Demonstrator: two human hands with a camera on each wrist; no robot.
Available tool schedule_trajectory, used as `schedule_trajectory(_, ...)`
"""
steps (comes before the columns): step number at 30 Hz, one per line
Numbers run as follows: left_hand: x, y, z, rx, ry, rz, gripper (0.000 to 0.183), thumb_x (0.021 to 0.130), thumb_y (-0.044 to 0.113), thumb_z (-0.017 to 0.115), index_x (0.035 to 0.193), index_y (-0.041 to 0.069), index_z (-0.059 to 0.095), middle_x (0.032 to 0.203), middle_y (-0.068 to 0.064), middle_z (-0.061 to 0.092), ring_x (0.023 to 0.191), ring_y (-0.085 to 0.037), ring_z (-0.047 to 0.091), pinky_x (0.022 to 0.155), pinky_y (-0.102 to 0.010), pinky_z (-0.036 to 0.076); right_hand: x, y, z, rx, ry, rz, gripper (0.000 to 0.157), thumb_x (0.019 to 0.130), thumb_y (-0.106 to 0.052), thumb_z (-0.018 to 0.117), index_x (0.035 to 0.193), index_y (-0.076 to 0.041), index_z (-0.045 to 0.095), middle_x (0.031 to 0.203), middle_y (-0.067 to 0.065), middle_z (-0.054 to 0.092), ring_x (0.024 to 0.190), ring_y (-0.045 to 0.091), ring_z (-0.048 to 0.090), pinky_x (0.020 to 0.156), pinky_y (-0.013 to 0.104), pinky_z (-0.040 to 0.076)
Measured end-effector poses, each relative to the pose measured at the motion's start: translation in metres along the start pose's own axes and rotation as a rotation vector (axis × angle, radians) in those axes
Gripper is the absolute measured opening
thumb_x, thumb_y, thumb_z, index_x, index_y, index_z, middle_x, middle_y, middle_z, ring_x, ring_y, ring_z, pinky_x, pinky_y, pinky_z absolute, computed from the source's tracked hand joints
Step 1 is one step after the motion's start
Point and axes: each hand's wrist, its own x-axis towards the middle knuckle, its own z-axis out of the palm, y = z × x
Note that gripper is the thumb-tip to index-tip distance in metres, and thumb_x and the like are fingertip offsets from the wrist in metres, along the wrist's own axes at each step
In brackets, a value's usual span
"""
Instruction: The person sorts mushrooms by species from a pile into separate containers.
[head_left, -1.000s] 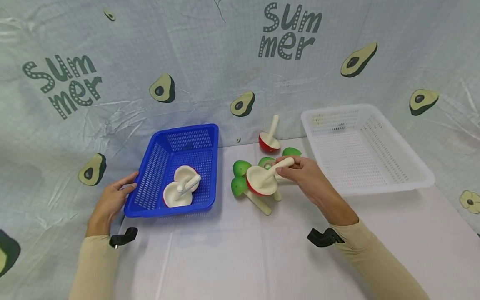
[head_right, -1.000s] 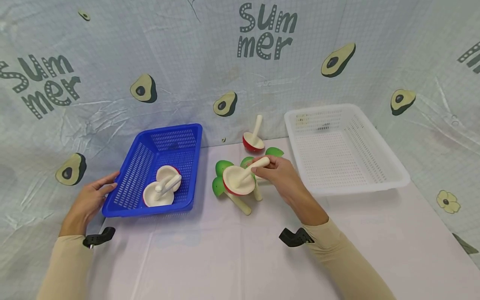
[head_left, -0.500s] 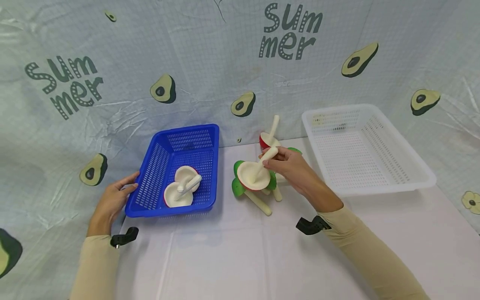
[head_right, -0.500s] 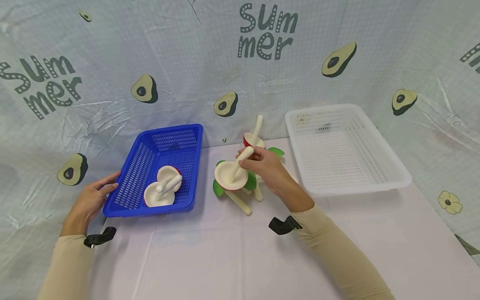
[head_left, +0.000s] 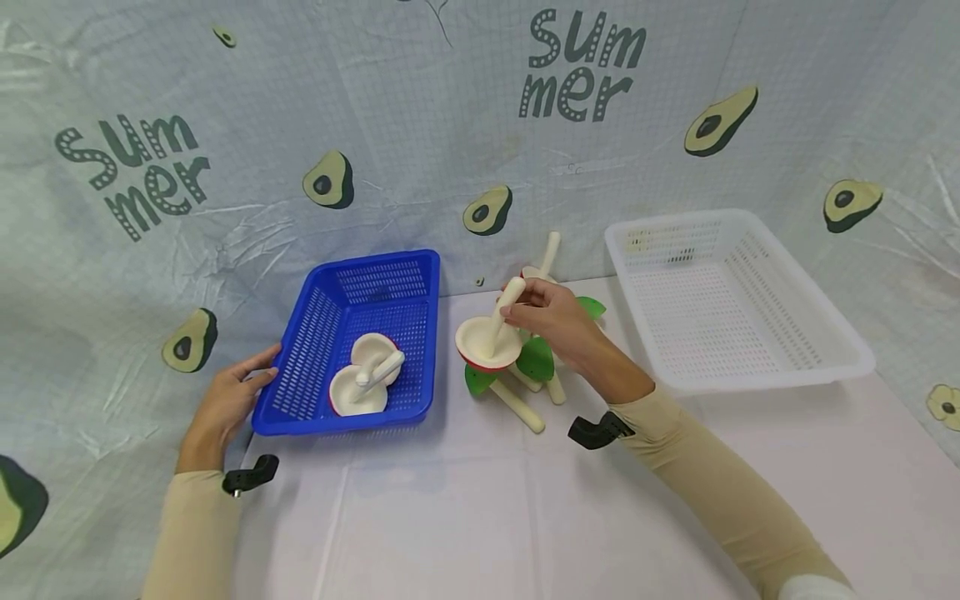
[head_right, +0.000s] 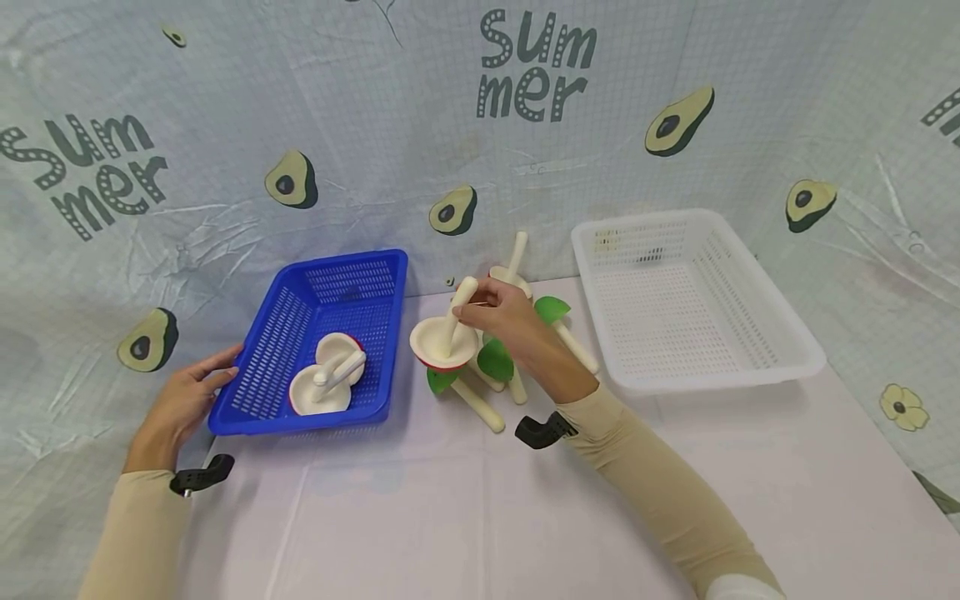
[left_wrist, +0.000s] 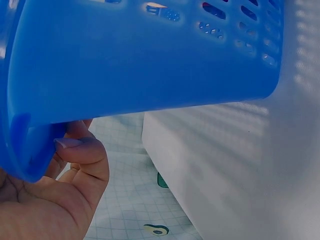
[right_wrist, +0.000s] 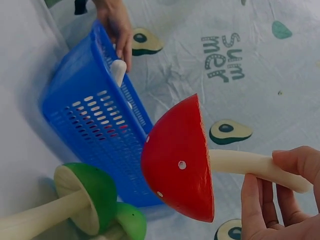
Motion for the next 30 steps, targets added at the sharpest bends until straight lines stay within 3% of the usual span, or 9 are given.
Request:
schedule_trajectory(8,-0.001,-0.002,0.000,-0.010,0.004,0.003,0.054,0.109,0.028,0.046,0.159,0.013,0.033,0.150,-0.018,0.036,0.103,-0.005,0.054,0.078,-0.014,0.053,0.013,0.001,0.009,-0.034,-0.013,-0.005,0.032,0.092,-0.006,0.072,0.122,0.000,0.062,0.109,0.009,0.064,0.106,0.021,0.063,0.095,0.031,0.056)
schedule_trajectory(16,-0.002,-0.002,-0.001,-0.010,0.001,0.001,0.054,0.109,0.028,0.046,0.159,0.013,0.032,0.150,-0.018,0.036,0.103,-0.005,0.054,0.078,-0.014,0.052,0.027,-0.002,0.022,-0.027,-0.021,-0.005,0.041,0.093,-0.004,0.071,0.132,0.001,0.058,0.113,0.011,0.064,0.108,0.022,0.064,0.098,0.033,0.055)
schedule_trajectory(23,0.000,-0.001,-0.001,0.003,0.003,-0.021,0.055,0.109,0.030,0.046,0.160,0.016,0.032,0.154,-0.018,0.034,0.114,-0.014,0.051,0.080,-0.014,0.049,0.039,0.000,0.031,-0.013,-0.055,-0.020,0.044,0.093,-0.005,0.071,0.135,-0.002,0.056,0.117,0.011,0.063,0.111,0.023,0.064,0.099,0.035,0.055)
schedule_trajectory(26,0.002,0.000,0.000,0.012,0.005,-0.032,0.055,0.109,0.030,0.046,0.160,0.016,0.031,0.155,-0.018,0.034,0.118,-0.018,0.051,0.089,-0.022,0.050,0.044,0.000,0.034,0.005,-0.066,-0.027,0.046,0.093,-0.004,0.071,0.136,-0.002,0.054,0.118,0.012,0.062,0.111,0.024,0.063,0.099,0.035,0.055)
schedule_trajectory(30,0.004,0.002,0.000,0.006,0.010,-0.048,0.054,0.109,0.028,0.046,0.160,0.016,0.031,0.156,-0.019,0.034,0.121,-0.021,0.050,0.106,-0.047,0.047,0.050,-0.001,0.040,0.022,-0.066,-0.024,0.050,0.094,-0.003,0.070,0.140,-0.002,0.052,0.120,0.013,0.061,0.112,0.025,0.063,0.099,0.035,0.055)
